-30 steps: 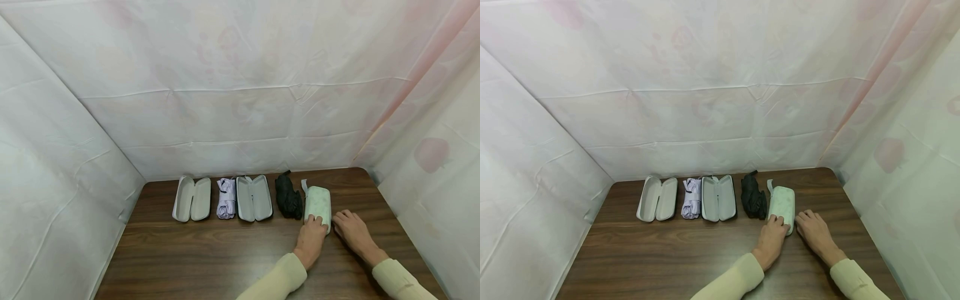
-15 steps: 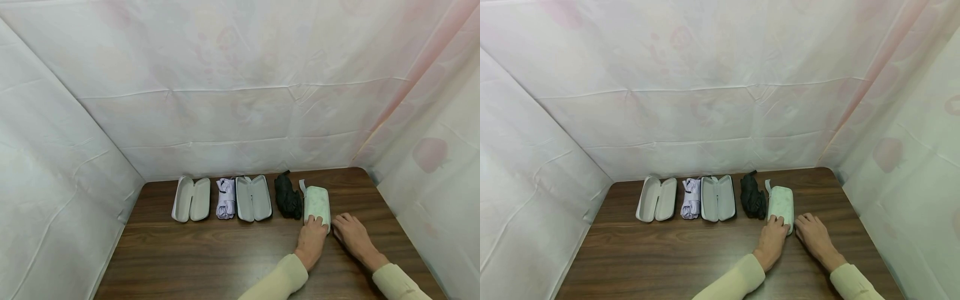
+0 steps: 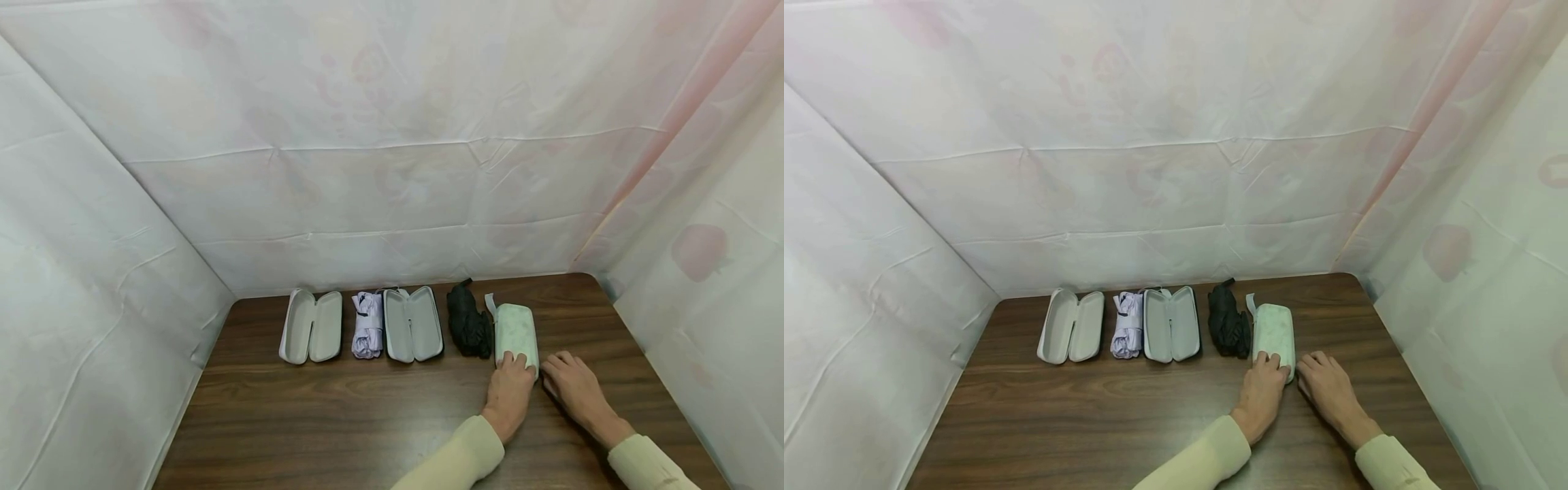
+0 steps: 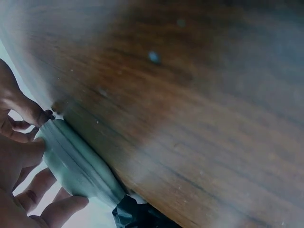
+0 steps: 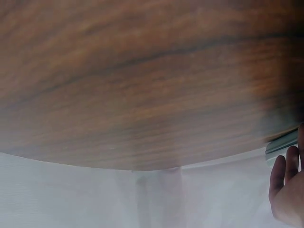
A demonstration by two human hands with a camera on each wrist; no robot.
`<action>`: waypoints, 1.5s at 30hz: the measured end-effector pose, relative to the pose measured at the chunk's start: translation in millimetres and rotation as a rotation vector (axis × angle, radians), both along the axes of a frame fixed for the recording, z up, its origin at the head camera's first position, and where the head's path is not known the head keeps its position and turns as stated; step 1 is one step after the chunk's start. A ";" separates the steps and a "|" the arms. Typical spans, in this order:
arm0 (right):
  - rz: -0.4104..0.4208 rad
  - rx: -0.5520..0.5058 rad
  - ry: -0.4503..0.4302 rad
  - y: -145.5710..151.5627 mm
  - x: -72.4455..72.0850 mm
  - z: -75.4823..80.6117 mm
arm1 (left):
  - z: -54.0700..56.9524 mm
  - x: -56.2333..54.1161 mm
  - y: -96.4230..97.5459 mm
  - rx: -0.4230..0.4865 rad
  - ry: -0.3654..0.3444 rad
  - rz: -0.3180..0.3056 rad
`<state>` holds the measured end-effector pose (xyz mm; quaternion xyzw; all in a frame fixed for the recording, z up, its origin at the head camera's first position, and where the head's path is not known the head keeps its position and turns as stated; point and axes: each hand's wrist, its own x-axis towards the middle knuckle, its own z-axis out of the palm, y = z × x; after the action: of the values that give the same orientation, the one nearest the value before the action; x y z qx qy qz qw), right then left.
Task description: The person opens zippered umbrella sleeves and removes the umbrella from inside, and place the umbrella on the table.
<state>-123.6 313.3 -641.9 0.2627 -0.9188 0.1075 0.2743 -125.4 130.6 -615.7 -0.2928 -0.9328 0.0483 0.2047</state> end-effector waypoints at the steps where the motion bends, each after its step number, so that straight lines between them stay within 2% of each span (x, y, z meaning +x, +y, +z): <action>1: 0.001 -0.001 0.001 0.1 0.3 -0.4 | 1.6 0.0 -0.5 -0.017 -0.010 -0.003; 7: -0.018 -0.004 0.001 1.4 0.8 -1.8 | 12.8 -2.7 -6.2 -0.099 -0.083 -0.053; 11: -0.020 0.001 0.006 1.8 0.2 -0.9 | 15.5 -3.3 -7.5 -0.090 -0.117 -0.072; 15: -0.010 -0.001 0.023 1.4 -0.7 0.4 | 15.4 -3.2 -4.5 -0.084 -0.130 -0.059; 24: -0.022 -0.002 -0.001 0.1 1.8 1.7 | 14.9 0.7 0.6 -0.097 -0.075 -0.005; 28: -0.037 -0.006 -0.012 -2.0 4.9 1.6 | 14.4 2.6 2.0 -0.102 -0.072 0.011; 45: -0.079 -0.021 -0.020 -9.3 17.7 1.9 | 7.3 4.3 6.5 -0.064 -0.053 0.020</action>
<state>-105.8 304.0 -640.0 0.2223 -0.9299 0.1091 0.2719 -121.1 137.1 -608.4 -0.2912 -0.9386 0.0726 0.1700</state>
